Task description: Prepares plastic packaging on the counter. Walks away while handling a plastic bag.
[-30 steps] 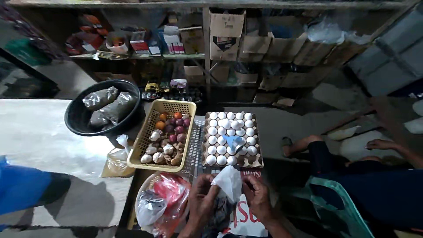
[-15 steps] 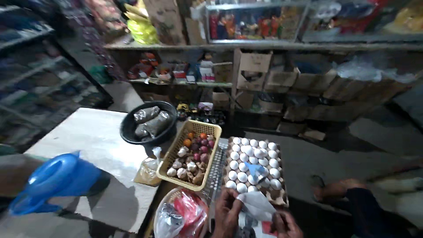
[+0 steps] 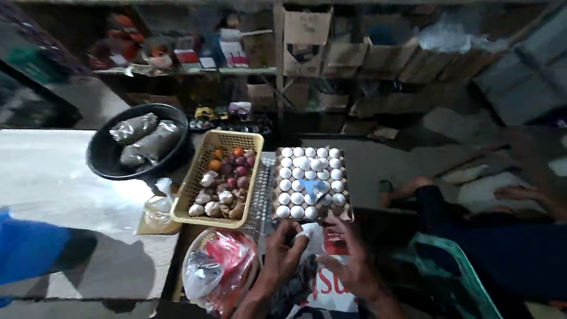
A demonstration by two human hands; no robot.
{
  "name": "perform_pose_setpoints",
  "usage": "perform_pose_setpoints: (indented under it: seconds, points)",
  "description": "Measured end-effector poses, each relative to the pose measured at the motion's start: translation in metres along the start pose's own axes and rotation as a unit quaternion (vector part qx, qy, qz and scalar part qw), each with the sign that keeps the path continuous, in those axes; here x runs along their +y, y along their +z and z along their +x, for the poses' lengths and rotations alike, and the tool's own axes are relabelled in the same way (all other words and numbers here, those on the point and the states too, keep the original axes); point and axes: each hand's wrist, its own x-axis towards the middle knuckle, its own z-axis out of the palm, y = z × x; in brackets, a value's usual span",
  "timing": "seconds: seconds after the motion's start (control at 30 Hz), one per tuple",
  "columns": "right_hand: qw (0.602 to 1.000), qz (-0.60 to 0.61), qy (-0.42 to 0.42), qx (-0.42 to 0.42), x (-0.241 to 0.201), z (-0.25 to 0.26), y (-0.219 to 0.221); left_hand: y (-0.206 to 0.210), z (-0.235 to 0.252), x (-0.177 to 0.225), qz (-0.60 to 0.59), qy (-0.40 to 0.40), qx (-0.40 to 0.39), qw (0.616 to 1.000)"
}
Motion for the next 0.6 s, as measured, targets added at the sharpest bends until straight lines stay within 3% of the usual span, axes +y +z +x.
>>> perform_pose_setpoints:
  seconds: [0.13,0.27,0.37,0.6]
  points:
    - [0.997,-0.025,-0.063,0.026,-0.001,0.013,0.018,-0.013,0.006,0.004,0.033,0.014,-0.085,0.996]
    - [0.998,-0.003,-0.040,0.048,0.001,0.035,0.006,-0.049,0.008,0.000,0.267,-0.003,-0.163,0.950]
    - [1.000,-0.005,-0.006,0.009,0.002,0.049,0.003,-0.062,0.009,-0.005,0.339,-0.010,-0.098,0.935]
    - [0.979,-0.004,0.034,-0.199,0.007,0.118,-0.025,-0.082,0.024,-0.005,0.305,0.008,0.093,0.948]
